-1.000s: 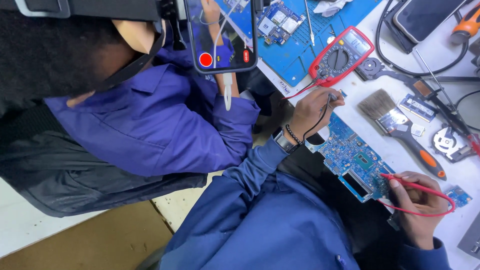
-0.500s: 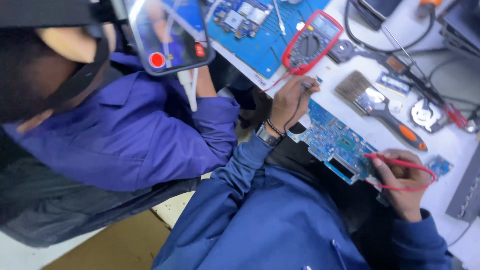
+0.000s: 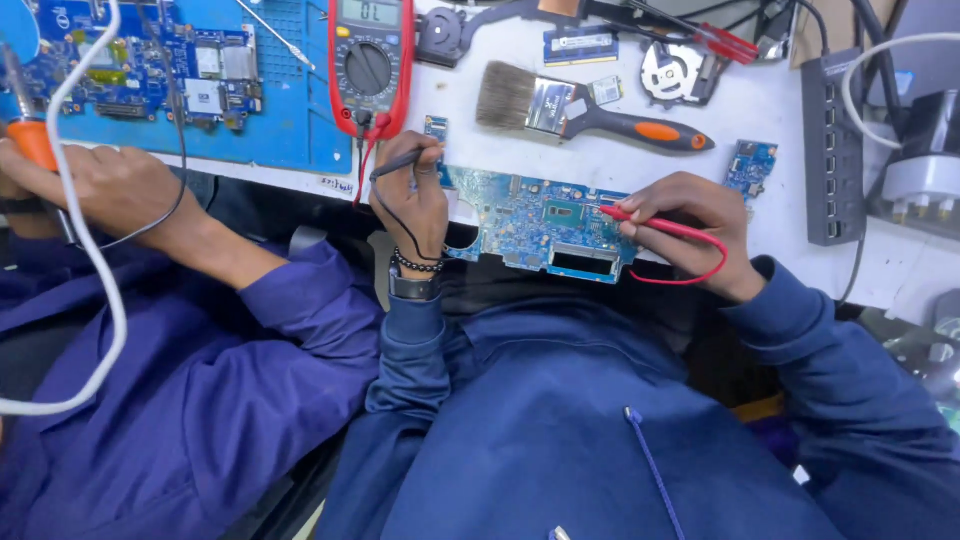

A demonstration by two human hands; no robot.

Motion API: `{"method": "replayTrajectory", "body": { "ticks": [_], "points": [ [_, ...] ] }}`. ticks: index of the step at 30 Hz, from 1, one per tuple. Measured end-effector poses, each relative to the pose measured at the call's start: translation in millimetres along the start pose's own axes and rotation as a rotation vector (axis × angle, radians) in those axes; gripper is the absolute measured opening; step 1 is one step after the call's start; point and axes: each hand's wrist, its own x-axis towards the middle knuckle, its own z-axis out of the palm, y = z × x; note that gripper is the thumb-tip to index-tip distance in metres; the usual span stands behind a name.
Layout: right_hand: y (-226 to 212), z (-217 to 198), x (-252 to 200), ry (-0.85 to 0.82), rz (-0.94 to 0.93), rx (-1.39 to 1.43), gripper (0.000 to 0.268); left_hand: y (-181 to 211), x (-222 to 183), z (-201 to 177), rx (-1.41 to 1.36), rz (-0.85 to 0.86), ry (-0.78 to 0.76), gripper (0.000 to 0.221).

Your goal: Testing and repairing a laptop motherboard using a multimeter and a soldering iron

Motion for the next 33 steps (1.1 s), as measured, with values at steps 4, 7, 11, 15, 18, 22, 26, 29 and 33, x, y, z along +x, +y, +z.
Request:
{"method": "replayTrajectory", "body": {
  "ticks": [4,7,11,15,18,22,26,29,33],
  "points": [
    [11,-8,-5,-0.018,0.03,-0.016,0.018,-3,1,0,-0.005,0.028,-0.029,0.026],
    [9,-8,-10,-0.025,0.049,-0.013,0.016,6,1,-2,0.021,0.021,-0.025,0.027],
    [-2,-4,-6,-0.045,0.011,-0.247,0.015,18,7,-5,-0.031,-0.054,-0.101,0.037],
    [2,-5,-13,-0.01,-0.003,-0.269,0.018,12,4,-3,-0.056,-0.034,-0.08,0.033],
    [5,-8,-17,0.002,0.009,-0.31,0.021,9,2,-4,-0.042,0.017,-0.081,0.024],
    [9,-10,-19,-0.006,0.021,-0.335,0.021,10,3,-3,-0.041,-0.021,-0.078,0.031],
    [11,-9,-21,-0.003,0.02,-0.351,0.02,12,3,-2,-0.063,-0.024,-0.072,0.032],
    [10,-10,-21,-0.009,0.011,-0.354,0.02,14,4,-1,-0.061,-0.011,-0.066,0.033],
    [8,-8,-19,-0.023,0.014,-0.325,0.021,13,4,-2,-0.028,-0.027,-0.068,0.038]
  ]
}}
